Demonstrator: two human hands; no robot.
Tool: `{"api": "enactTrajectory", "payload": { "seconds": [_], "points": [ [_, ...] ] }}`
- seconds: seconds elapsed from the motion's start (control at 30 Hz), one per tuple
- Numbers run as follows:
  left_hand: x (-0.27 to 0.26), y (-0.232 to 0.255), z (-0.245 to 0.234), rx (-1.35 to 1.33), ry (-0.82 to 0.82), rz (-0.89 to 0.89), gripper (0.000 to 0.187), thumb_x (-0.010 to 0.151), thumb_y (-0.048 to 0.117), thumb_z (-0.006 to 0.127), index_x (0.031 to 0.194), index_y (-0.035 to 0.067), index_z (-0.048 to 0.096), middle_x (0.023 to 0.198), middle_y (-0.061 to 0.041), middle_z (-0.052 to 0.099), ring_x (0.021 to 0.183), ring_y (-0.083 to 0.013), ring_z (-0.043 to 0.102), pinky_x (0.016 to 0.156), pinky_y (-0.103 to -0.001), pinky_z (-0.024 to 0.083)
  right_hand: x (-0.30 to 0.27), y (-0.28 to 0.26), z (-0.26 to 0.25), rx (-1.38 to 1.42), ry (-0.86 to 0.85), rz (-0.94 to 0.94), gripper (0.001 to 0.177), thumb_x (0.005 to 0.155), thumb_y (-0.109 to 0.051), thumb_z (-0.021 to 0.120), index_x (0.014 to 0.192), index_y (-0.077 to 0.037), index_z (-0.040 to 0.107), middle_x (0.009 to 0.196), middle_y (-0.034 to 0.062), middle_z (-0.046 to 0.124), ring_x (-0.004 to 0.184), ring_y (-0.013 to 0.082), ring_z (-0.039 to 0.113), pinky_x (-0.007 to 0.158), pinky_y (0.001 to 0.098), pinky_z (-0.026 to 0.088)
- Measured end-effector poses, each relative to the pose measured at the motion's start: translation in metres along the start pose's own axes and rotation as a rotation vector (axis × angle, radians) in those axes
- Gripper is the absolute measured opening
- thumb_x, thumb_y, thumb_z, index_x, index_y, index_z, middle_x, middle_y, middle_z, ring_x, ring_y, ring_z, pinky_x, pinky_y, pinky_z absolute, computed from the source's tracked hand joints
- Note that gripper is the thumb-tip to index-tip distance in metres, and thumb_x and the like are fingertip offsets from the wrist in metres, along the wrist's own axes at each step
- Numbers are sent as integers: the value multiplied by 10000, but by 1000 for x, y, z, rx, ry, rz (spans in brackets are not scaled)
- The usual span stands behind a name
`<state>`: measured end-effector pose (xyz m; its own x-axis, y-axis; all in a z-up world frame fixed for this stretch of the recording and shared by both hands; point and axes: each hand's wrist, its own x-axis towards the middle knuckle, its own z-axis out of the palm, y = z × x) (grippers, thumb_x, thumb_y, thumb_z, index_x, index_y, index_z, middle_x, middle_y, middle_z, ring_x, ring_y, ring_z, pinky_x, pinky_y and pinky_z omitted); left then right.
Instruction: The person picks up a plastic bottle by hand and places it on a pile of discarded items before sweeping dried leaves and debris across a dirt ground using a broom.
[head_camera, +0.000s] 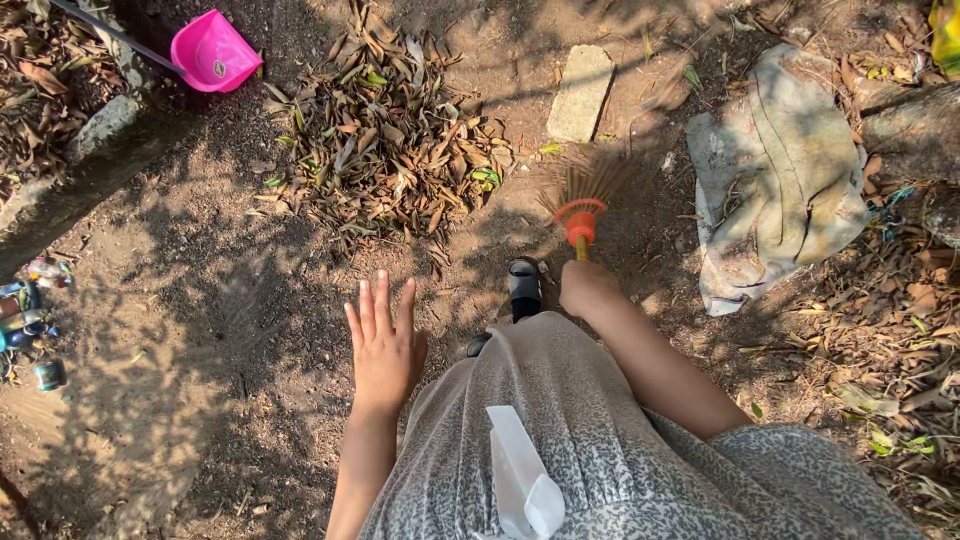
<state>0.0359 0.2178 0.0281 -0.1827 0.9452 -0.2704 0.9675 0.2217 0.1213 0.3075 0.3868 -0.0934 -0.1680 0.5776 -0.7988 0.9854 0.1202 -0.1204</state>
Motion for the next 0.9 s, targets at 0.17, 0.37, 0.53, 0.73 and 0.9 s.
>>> {"api": "enactTrajectory", "payload": {
  "seconds": [0.17,0.37,0.53,0.73,0.9],
  "points": [
    [35,15,-2,28,122,128,794,896,285,640,1594,148,288,1653,-234,203,1531,-452,176,1229,-631,108,21,-3,1,153,57,-159,325,830,-115,715,1127,17,699,1023,225,706,982,391,701,835,489,573],
    [51,21,-5,-32,128,155,804,878,278,678,1588,160,321,1664,-221,218,1532,-454,207,1235,-629,140,-32,65,-33,583,-43,-189,331,841,-121,714,1158,-52,647,602,24,615,448,124,588,408,332,469],
    [69,12,-9,-99,24,135,821,856,269,693,1577,163,314,1652,-208,205,1530,-443,177,1219,-633,131,-90,131,-69,622,-162,213,273,899,-132,642,1159,-49,665,564,78,582,413,202,576,421,366,464],
    [107,-14,-15,-101,-69,190,811,898,246,663,1593,175,251,1664,-189,156,1543,-403,118,1225,-614,102,-34,149,-58,531,-91,550,201,970,-70,600,1061,104,642,766,188,699,565,260,699,535,412,605],
    [162,-46,-34,182,-6,288,800,955,234,616,1652,180,227,1707,-176,132,1574,-375,99,1251,-564,85,60,43,-29,449,2,431,792,907,21,576,1576,3,153,901,245,688,603,272,725,520,370,627]
  ]
}}
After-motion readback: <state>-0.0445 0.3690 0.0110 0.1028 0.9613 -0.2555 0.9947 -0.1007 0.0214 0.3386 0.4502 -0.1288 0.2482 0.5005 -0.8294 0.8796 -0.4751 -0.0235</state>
